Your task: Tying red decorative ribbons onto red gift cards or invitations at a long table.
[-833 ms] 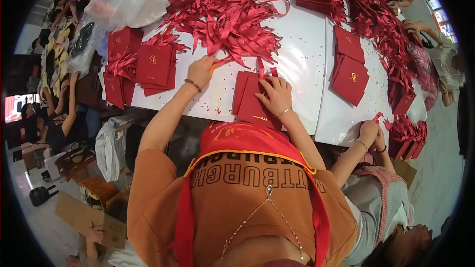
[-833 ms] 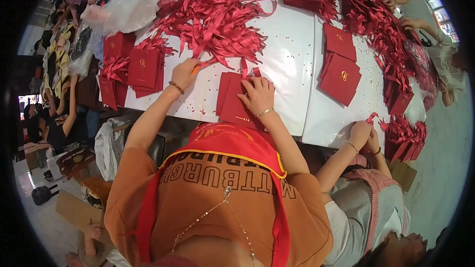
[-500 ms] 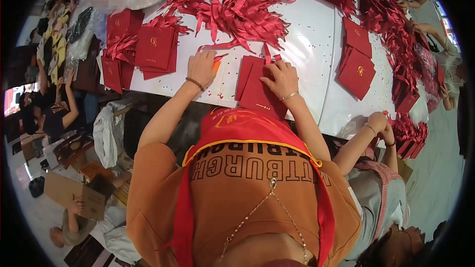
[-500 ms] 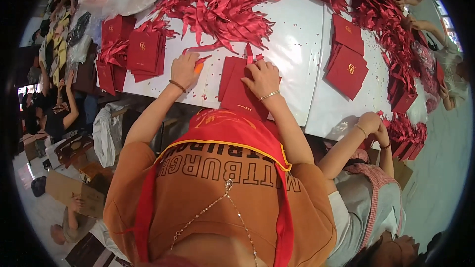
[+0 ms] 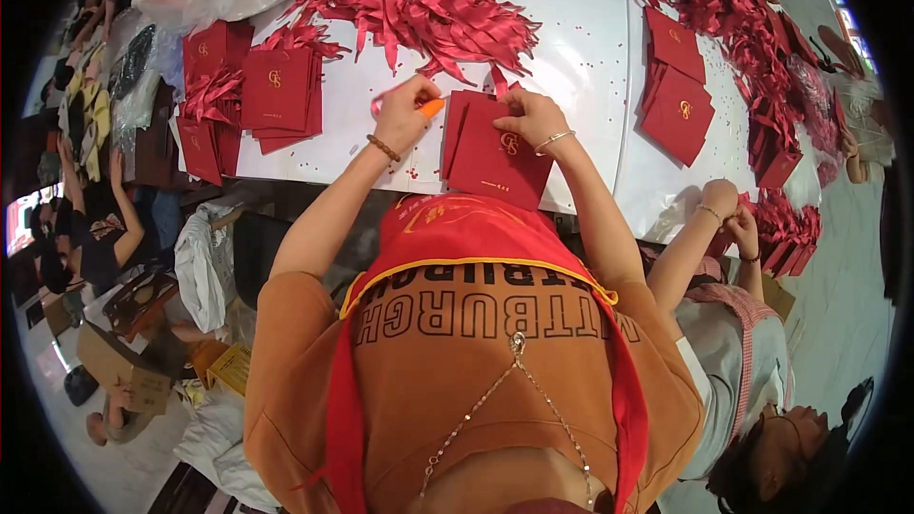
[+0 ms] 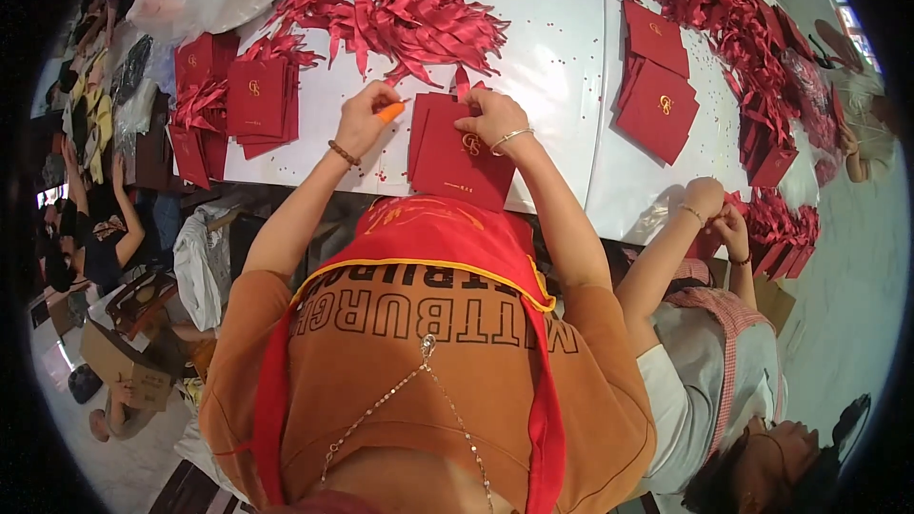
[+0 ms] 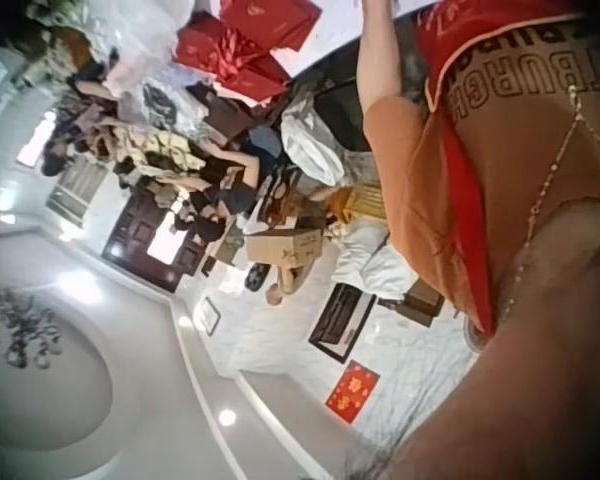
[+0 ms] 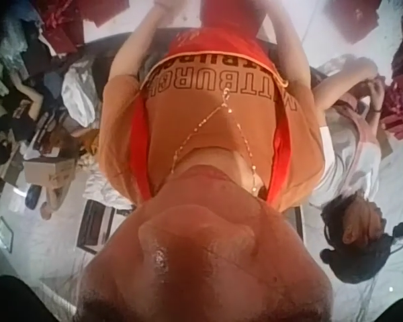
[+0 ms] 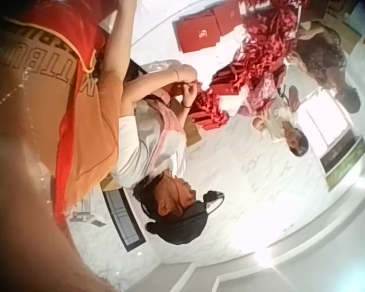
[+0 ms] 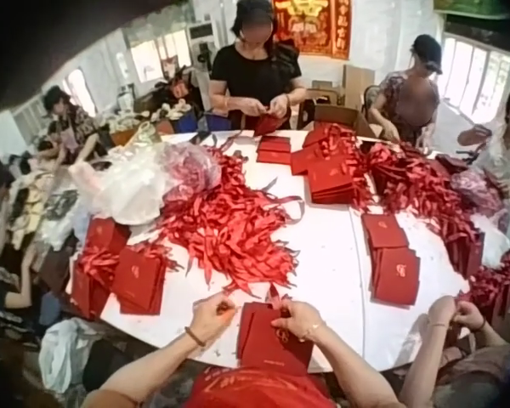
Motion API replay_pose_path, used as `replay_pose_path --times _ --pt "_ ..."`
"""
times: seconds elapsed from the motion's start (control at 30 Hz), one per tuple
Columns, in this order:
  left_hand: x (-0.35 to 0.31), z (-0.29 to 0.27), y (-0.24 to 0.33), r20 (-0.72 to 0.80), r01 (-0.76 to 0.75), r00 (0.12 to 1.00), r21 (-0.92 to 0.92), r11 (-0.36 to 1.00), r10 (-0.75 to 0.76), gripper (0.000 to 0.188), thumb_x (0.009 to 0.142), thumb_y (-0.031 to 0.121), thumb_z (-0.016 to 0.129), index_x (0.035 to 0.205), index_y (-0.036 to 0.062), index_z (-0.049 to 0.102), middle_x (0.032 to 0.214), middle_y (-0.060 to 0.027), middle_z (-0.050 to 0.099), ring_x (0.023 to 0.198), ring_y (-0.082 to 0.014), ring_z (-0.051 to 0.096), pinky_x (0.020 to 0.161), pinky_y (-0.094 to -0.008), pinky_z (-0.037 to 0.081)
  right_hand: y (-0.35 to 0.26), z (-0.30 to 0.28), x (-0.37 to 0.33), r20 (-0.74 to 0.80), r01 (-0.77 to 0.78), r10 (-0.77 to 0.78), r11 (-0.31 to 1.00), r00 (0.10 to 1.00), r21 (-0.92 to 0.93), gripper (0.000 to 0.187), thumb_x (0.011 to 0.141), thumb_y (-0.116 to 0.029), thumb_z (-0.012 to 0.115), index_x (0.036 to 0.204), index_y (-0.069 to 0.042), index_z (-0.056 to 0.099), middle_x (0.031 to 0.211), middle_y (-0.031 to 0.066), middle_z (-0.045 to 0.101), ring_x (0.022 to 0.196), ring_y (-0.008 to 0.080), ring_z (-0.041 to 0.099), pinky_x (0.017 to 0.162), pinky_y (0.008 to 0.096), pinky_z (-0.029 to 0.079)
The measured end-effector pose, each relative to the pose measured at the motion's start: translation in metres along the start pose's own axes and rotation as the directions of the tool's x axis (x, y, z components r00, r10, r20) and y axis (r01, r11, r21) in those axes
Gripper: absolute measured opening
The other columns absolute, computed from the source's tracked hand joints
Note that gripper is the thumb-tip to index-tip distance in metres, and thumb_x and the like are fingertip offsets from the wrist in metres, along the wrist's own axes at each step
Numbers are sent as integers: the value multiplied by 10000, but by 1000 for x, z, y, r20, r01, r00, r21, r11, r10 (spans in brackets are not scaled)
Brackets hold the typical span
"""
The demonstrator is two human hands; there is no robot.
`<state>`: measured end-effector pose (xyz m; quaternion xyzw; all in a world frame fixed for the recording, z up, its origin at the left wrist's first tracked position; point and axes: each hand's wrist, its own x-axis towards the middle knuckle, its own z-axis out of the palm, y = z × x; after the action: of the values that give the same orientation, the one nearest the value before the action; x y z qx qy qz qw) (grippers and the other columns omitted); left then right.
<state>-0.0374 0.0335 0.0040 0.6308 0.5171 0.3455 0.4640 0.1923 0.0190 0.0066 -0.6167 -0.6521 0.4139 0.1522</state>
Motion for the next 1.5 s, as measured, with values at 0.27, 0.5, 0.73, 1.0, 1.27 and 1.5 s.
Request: replay_pose_path --times 0.27,0.5,0.73,1.0,1.27,1.5 --pt "-9 31 16 91 -28 996 150 988 15 136 754 84 585 858 1 613 741 -83 628 638 -127 575 594 -246 448 -12 13 3 -51 53 -53 999 997 -10 363 652 -277 700 966 -113 620 847 97 635 792 269 598 709 354 457" --pt "-8 38 26 57 -77 996 219 973 66 129 744 86 576 843 15 620 703 -102 623 611 -158 582 567 -267 446 -16 7 2 45 12 -11 999 999 -37 375 673 -297 674 1007 -135 618 834 95 634 782 270 595 709 361 449" --pt "-8 38 24 88 -117 991 242 963 98 128 749 88 579 846 15 621 711 -103 627 606 -162 583 565 -269 443 -7 10 1 50 45 -48 998 998 52 369 687 -278 664 1017 -123 614 886 119 625 820 278 588 735 359 444" --pt "-7 39 24 123 -79 991 242 967 51 108 746 83 578 819 11 612 707 -118 620 613 -199 586 563 -295 446 9 15 3 112 16 -48 963 993 270 387 702 -220 661 1058 -83 594 918 139 611 849 248 587 748 327 444" --pt "-6 40 24 301 -490 871 539 685 388 66 691 22 539 752 30 562 688 -141 572 684 -305 546 613 -381 433 9 19 2 111 1 -31 964 993 265 387 700 -209 665 1056 -73 595 883 135 609 820 242 584 734 316 442" --pt "-5 42 25 176 -169 979 389 906 107 77 728 68 563 780 17 587 718 -148 607 671 -297 583 595 -362 448 4 16 0 123 -28 -5 963 992 267 384 702 -201 662 1059 -78 594 922 145 614 856 248 586 755 311 444"
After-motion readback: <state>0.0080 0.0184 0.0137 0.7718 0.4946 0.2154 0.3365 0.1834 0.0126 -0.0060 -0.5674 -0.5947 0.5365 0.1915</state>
